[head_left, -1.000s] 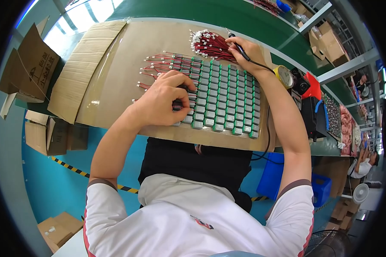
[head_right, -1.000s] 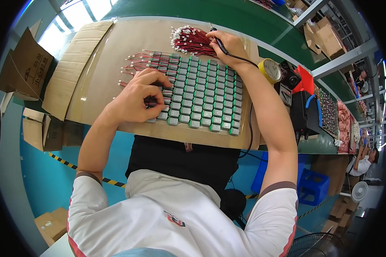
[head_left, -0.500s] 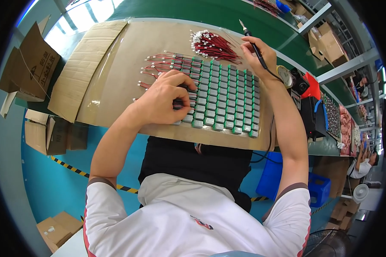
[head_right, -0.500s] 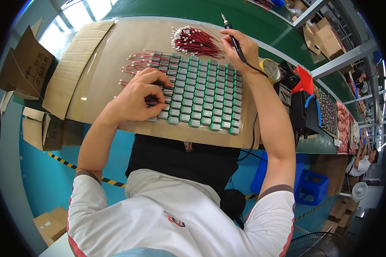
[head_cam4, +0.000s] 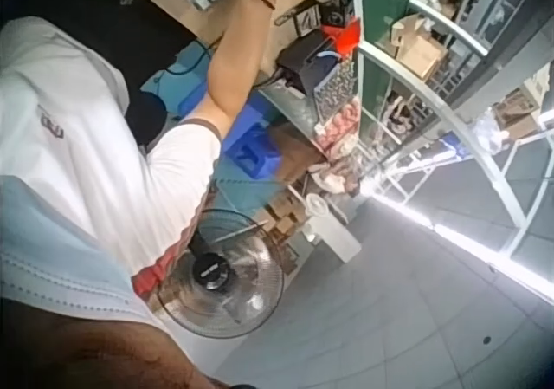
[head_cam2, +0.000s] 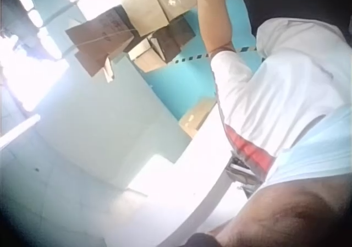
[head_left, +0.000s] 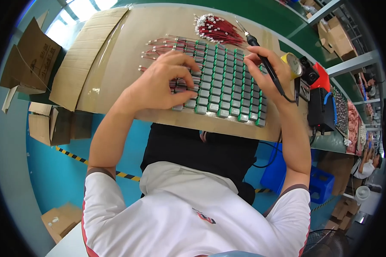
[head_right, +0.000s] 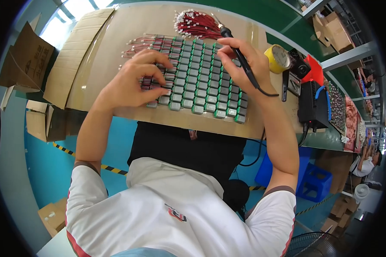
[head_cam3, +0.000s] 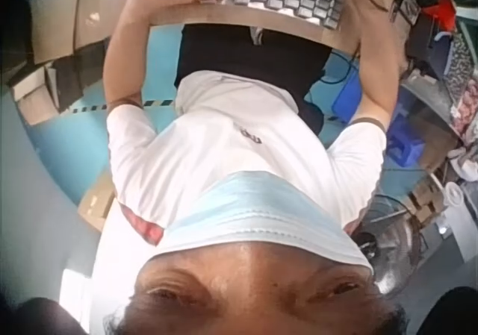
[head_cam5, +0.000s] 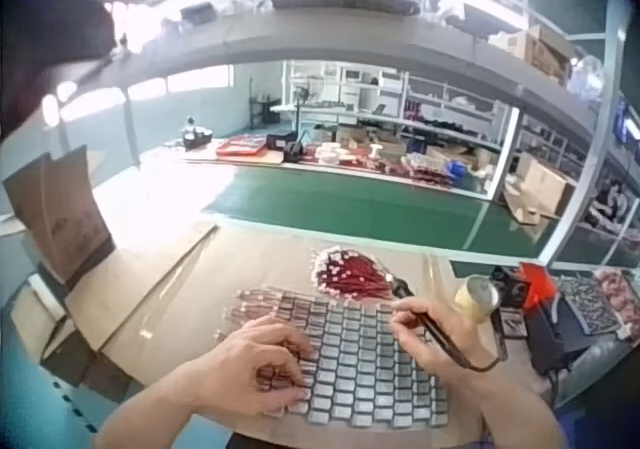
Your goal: The person solders wire leads onto electronic components arranged on the table using a soldering iron.
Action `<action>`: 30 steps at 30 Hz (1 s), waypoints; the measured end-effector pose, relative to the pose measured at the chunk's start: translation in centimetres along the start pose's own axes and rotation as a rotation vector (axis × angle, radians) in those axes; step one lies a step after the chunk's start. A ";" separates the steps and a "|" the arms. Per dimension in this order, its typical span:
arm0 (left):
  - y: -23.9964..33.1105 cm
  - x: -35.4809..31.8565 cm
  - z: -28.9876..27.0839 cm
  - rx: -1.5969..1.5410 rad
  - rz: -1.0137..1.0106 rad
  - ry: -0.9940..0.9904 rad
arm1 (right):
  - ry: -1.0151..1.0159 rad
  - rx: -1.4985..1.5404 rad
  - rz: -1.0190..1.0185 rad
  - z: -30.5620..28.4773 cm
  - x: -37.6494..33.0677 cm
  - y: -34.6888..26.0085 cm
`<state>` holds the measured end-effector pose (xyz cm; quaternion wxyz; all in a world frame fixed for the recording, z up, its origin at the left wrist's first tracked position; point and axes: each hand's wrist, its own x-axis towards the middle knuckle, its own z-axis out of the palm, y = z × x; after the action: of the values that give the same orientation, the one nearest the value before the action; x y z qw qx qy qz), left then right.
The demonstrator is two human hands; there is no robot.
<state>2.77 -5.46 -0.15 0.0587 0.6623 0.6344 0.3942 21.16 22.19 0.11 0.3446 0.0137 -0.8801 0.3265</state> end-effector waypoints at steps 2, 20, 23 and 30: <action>0.0 0.3 -0.7 0.000 0.025 0.079 | -0.029 0.025 -0.018 0.2 -0.8 -1.8; 3.3 0.5 2.3 -0.080 -0.086 0.021 | -0.257 0.242 -0.048 3.2 -3.7 -5.4; 2.9 -0.1 1.6 -0.010 -0.069 0.001 | -0.280 0.065 -0.155 1.9 -3.4 -5.2; 2.5 -1.2 0.7 -0.016 -0.178 -0.074 | -0.212 0.262 -0.142 -1.0 -5.0 -3.8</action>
<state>5.29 -6.68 0.33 0.1222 0.6168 0.6851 0.3678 26.54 18.78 -0.30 0.2674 0.1549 -0.8582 0.4098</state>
